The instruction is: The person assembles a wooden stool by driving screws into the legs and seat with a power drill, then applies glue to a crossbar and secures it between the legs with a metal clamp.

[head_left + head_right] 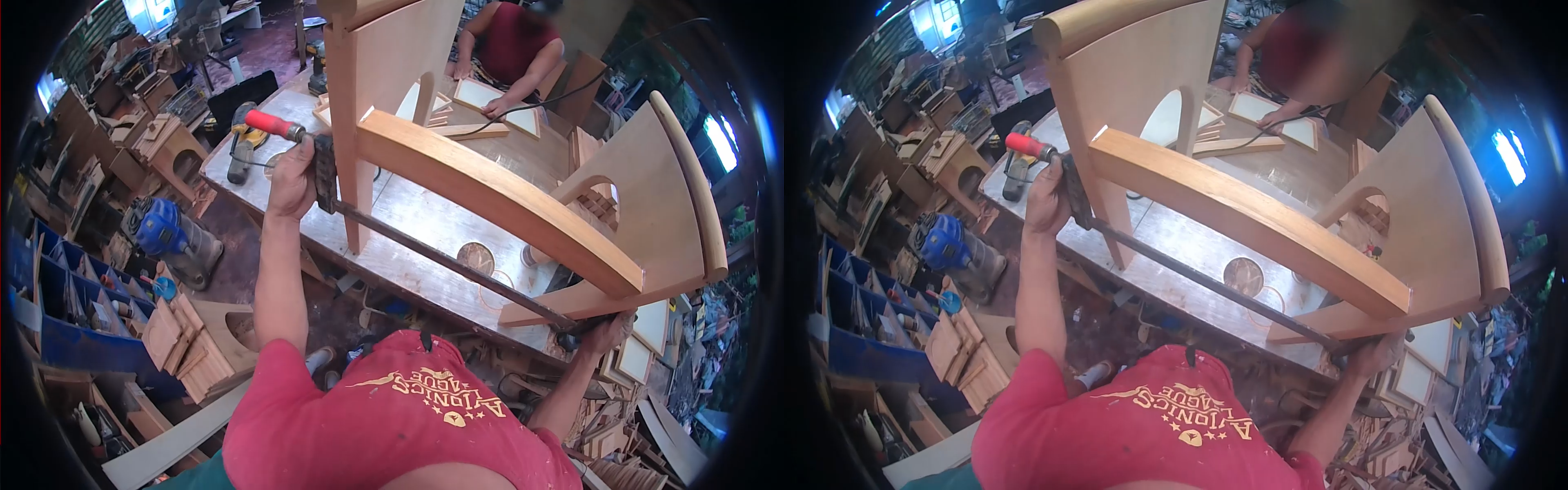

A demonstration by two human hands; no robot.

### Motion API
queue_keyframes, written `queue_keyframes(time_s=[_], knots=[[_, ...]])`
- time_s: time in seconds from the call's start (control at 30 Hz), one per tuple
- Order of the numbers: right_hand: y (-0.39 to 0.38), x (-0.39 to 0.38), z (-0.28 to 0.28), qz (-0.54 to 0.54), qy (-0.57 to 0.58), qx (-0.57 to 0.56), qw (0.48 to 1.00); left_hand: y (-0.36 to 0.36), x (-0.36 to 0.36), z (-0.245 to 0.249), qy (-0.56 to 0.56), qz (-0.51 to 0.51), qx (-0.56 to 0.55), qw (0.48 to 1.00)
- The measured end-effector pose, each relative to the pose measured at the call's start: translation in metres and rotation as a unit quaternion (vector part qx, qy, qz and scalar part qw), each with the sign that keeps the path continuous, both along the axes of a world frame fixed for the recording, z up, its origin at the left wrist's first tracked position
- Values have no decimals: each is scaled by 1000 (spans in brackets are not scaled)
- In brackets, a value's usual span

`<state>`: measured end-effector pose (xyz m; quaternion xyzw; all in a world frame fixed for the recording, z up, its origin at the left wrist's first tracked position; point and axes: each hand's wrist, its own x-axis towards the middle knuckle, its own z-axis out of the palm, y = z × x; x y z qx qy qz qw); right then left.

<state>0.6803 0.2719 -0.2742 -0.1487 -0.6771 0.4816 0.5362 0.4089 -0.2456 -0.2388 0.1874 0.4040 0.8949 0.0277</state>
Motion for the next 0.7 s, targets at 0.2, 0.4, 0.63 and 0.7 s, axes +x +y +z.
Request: queue_keyframes(time_s=[0.2, 0.4, 0.63, 0.7], knots=[[8, -4, -10, 27, 65, -58, 996, -14, -10, -15, -15, -66, 63, 996], [-1, 0, 1, -4, 41, -29, 999, -24, -19, 8, 6, -165, 293, 942], [1, 1, 1, -24, 15, 0, 1000, -15, -53, -35, 36, -179, 362, 914], [-1, 3, 3, -18, 9, -9, 1000, -20, -57, -43, 28, -157, 352, 922]])
